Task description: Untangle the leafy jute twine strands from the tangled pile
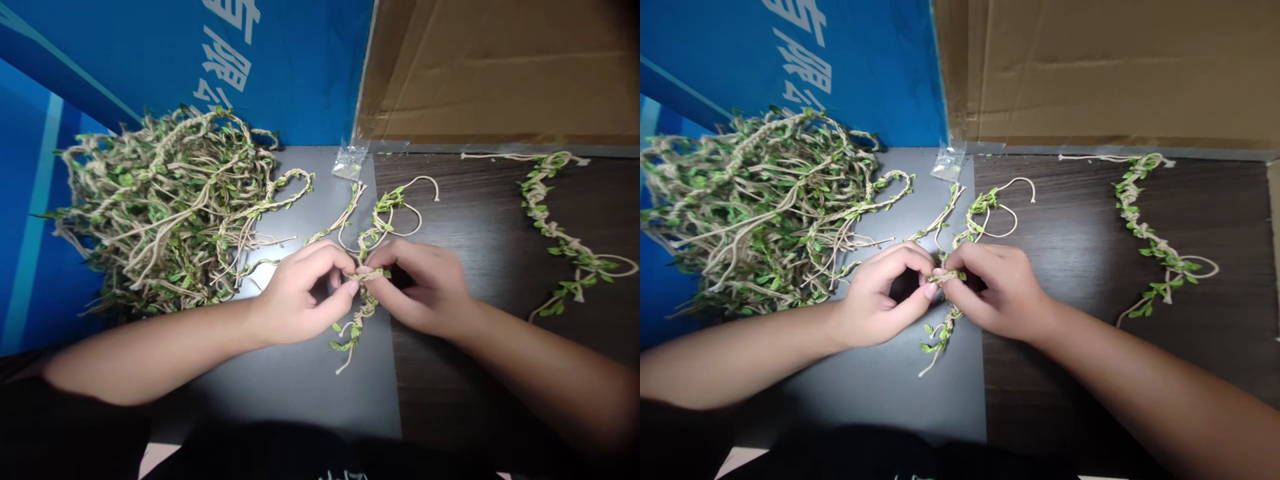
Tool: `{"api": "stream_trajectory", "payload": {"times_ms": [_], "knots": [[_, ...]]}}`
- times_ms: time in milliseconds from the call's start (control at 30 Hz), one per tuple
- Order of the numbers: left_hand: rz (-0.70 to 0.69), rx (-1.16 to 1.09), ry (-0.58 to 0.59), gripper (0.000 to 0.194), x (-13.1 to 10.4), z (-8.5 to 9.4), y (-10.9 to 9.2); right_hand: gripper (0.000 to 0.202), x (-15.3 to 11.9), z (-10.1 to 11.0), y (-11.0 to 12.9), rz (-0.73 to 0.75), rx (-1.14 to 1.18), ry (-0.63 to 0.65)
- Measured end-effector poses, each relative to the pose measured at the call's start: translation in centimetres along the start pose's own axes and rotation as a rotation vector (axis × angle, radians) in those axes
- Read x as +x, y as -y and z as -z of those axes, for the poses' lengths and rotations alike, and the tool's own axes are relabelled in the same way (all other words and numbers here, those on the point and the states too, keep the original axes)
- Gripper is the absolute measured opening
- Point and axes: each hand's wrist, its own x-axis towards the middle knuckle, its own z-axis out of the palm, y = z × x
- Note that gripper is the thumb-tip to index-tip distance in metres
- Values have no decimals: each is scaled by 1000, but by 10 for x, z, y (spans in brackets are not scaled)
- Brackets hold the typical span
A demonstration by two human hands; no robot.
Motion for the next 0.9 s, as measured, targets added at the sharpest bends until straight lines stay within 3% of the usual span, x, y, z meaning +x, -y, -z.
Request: {"api": "stream_trajectory", "payload": {"times_ms": [200, 467, 633, 767, 900], "knots": [[75, -49, -9, 10, 1, 1, 0, 13, 2, 1, 1, -57, 20, 55], [185, -216, -63, 14, -6, -2, 6, 3, 4, 0, -3, -146, 36, 9], [161, -261, -70, 14, -7, -3, 7, 14, 6, 0, -3, -220, 53, -32], [115, -264, -64, 13, -4, -3, 7, 16, 6, 0, -3, -232, 71, 8], [155, -267, -73, 12, -4, -3, 7, 13, 7, 1, -3, -191, 88, 49]]}}
